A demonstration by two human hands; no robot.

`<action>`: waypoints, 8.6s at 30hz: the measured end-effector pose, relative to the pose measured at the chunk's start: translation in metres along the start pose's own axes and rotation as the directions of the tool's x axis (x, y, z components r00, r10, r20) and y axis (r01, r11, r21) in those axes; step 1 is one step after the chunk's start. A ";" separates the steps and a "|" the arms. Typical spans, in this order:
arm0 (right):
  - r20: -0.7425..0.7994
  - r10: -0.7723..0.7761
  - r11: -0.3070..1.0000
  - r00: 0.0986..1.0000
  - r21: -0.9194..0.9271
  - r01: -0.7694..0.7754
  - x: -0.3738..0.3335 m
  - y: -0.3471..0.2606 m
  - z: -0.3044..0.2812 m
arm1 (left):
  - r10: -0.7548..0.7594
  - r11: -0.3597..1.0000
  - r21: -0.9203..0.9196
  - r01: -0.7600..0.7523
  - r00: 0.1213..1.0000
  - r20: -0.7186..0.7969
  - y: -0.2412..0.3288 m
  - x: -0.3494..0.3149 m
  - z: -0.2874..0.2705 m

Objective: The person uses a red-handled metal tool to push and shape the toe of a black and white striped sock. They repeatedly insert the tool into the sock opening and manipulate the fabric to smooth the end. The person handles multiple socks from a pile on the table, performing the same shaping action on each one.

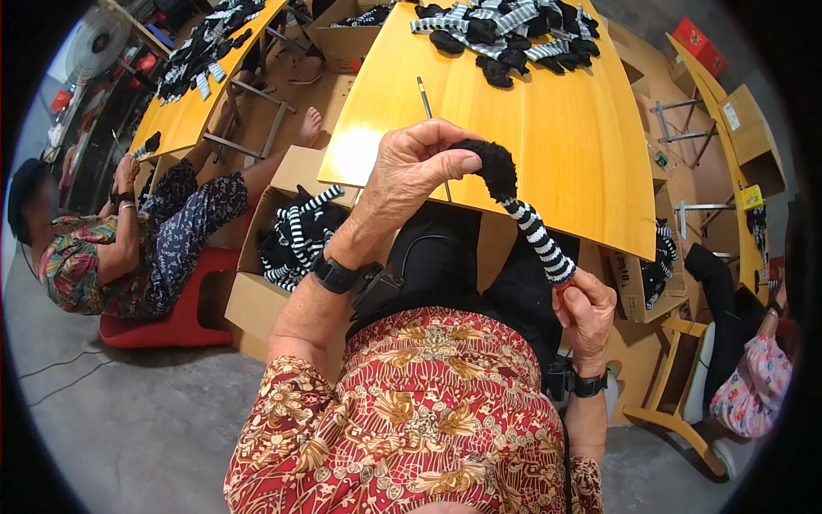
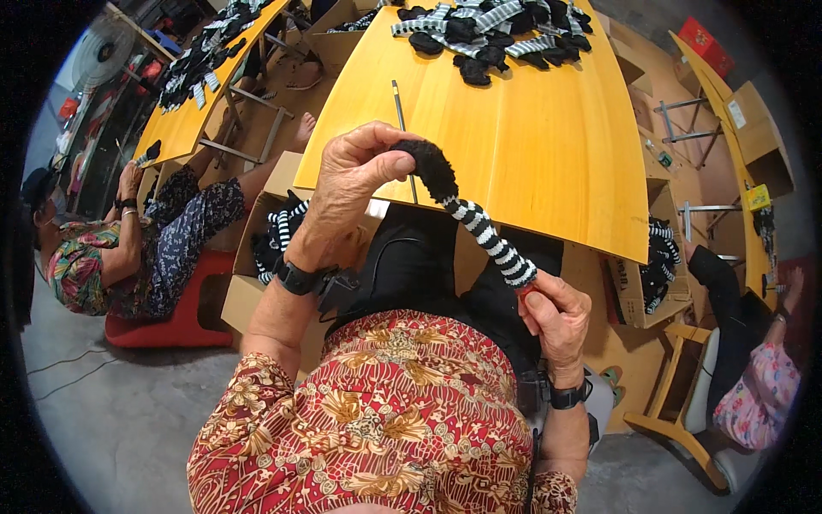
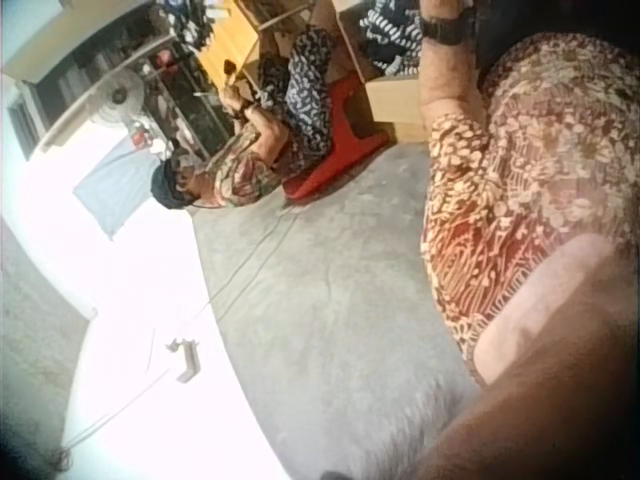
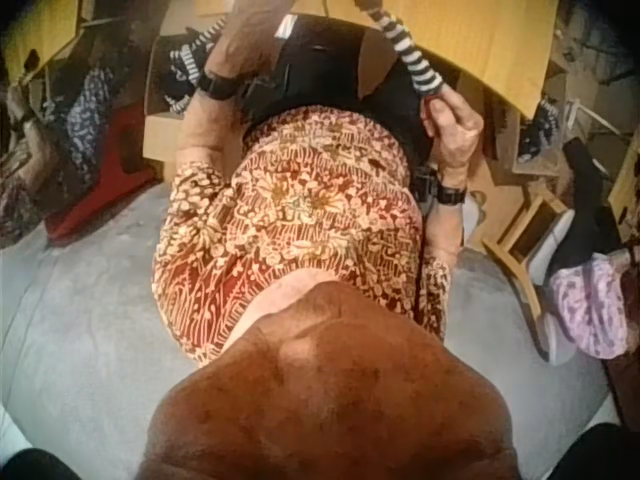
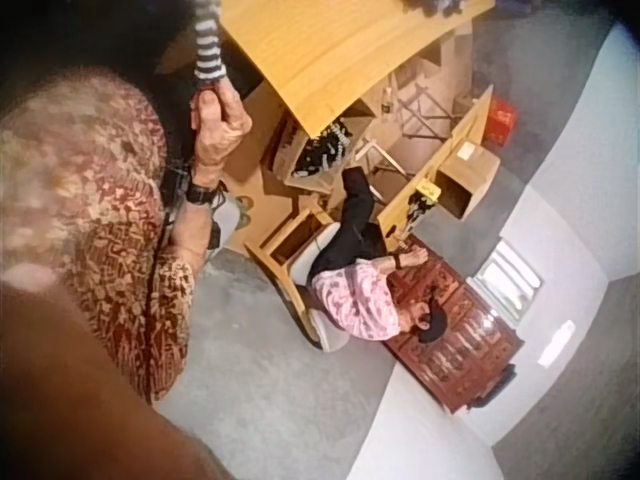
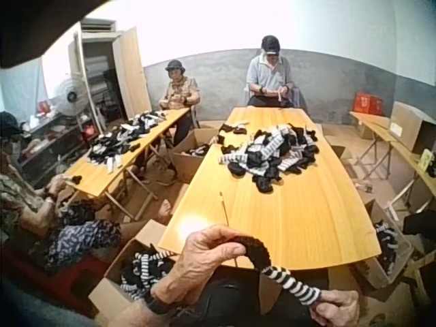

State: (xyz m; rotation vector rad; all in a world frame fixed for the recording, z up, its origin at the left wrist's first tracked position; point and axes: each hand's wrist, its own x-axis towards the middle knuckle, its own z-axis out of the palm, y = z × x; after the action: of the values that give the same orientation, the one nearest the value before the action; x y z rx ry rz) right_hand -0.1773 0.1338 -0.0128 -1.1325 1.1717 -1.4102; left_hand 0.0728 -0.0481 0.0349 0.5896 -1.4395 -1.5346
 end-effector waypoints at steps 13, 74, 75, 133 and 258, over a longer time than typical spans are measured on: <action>-0.163 -0.097 0.964 0.982 0.230 0.134 0.002 0.003 0.042 | 0.074 0.997 0.006 -0.074 0.991 -0.114 -0.016 -0.015 0.038; 0.001 0.007 0.984 1.000 0.178 -0.007 -0.005 0.003 0.027 | -0.004 0.952 -0.300 -0.051 0.984 -0.181 -0.016 -0.014 0.022; 0.006 0.002 0.983 1.000 0.183 -0.003 -0.003 0.003 0.028 | 0.021 0.964 -0.260 -0.061 0.988 -0.154 -0.015 -0.013 0.019; 0.151 -0.555 0.500 0.818 -0.725 0.474 -0.002 -0.014 0.043 | -0.049 0.984 -0.175 0.008 0.971 -0.235 -0.024 -0.013 0.025; 0.140 -0.073 0.930 0.987 -0.347 0.118 0.021 -0.022 0.061 | -0.101 0.967 -0.252 0.045 0.971 -0.217 -0.022 0.012 0.017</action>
State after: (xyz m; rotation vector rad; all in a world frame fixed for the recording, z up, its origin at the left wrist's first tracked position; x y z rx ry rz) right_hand -0.1222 0.1083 0.0171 -1.5267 1.3294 -1.2064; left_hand 0.0468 -0.0517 0.0200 0.6508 -1.0449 -1.6159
